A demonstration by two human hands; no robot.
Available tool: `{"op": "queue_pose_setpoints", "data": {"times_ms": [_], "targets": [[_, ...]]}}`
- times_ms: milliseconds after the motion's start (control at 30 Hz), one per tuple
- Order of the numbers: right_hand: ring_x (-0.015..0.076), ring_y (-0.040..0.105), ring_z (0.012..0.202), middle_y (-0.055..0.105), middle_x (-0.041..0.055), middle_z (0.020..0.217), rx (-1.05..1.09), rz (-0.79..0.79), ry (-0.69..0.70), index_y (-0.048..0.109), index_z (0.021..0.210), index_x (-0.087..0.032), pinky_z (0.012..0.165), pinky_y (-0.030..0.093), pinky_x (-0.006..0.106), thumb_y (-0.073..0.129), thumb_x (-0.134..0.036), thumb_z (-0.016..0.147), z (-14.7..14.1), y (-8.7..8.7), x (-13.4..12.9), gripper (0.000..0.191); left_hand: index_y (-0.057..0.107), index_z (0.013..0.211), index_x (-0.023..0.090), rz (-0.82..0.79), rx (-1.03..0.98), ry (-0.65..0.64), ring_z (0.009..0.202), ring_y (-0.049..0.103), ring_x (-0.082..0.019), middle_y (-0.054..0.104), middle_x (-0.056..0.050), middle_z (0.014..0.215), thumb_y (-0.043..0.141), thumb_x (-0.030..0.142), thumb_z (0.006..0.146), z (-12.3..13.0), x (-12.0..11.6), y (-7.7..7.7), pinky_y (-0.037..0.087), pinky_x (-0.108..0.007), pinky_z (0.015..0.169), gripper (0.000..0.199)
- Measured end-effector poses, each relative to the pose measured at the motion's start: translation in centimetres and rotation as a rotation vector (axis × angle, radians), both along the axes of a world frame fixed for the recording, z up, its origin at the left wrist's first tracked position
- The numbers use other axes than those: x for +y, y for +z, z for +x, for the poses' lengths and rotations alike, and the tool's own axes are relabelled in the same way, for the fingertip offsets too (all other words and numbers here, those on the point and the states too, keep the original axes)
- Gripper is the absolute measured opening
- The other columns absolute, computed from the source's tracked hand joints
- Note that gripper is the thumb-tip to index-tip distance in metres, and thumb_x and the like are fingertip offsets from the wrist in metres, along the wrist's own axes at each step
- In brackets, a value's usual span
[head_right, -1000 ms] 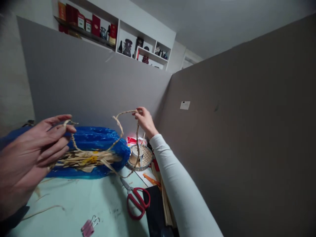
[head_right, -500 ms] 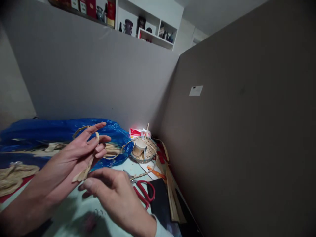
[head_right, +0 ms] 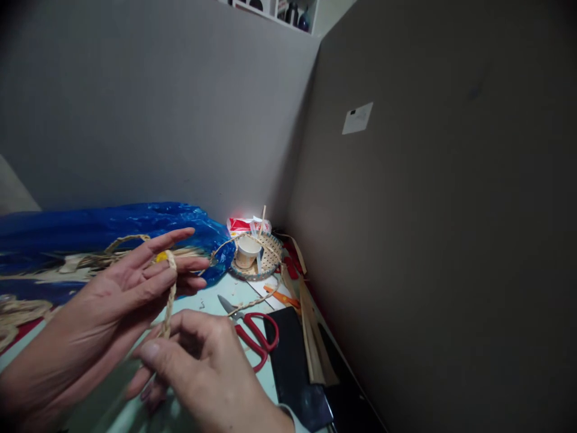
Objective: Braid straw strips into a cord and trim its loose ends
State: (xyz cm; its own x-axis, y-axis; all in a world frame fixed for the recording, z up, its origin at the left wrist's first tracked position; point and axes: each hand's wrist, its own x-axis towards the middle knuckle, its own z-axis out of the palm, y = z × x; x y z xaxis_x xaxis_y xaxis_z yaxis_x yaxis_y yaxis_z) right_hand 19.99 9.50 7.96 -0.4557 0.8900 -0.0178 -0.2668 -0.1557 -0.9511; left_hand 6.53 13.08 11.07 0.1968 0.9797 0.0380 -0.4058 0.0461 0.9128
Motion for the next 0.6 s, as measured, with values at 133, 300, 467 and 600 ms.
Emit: {"op": "queue_pose_setpoints", "data": {"times_ms": [133, 300, 467, 600], "targets": [[0.0105, 0.051, 0.057, 0.064, 0.0031, 0.071, 0.049, 0.014, 0.055, 0.061, 0.077, -0.018, 0.061, 0.041, 0.025, 0.068, -0.049, 0.084, 0.3, 0.0, -0.2, 0.033, 0.066, 0.127, 0.032, 0.015, 0.103, 0.022, 0.083, 0.076, -0.023, 0.083, -0.006, 0.088, 0.078, 0.035, 0.080, -0.4, 0.3, -0.2, 0.064, -0.025, 0.064, 0.048], [0.0085, 0.049, 0.053, 0.062, 0.0037, 0.069, 0.064, -0.059, 0.098, 0.060, 0.073, -0.016, 0.057, 0.040, 0.022, 0.068, -0.044, 0.080, 0.3, 1.0, -0.6, 0.030, 0.070, 0.117, 0.028, 0.082, 0.209, 0.136, 0.083, 0.076, -0.032, 0.080, -0.006, 0.081, 0.078, 0.048, 0.075, -0.4, 0.5, -0.1, 0.064, -0.038, 0.066, 0.048], [0.0076, 0.050, 0.050, 0.063, 0.0043, 0.067, 0.065, -0.048, 0.067, 0.058, 0.072, -0.015, 0.054, 0.039, 0.021, 0.065, -0.047, 0.080, 0.1, 1.4, -0.7, 0.034, 0.075, 0.104, 0.025, 0.057, 0.293, 0.233, 0.079, 0.073, -0.032, 0.078, -0.006, 0.074, 0.078, 0.055, 0.069, -1.0, -0.3, 0.1, 0.061, -0.037, 0.063, 0.046], [0.0084, 0.049, 0.049, 0.061, 0.0017, 0.061, 0.038, -0.008, 0.030, 0.057, 0.075, -0.016, 0.054, 0.041, 0.022, 0.065, -0.050, 0.080, -0.1, 0.9, -0.7, 0.036, 0.076, 0.092, 0.025, 0.037, 0.354, 0.291, 0.076, 0.070, -0.027, 0.076, -0.004, 0.075, 0.081, 0.055, 0.067, -2.4, -1.5, -0.2, 0.059, -0.030, 0.063, 0.039]]}}
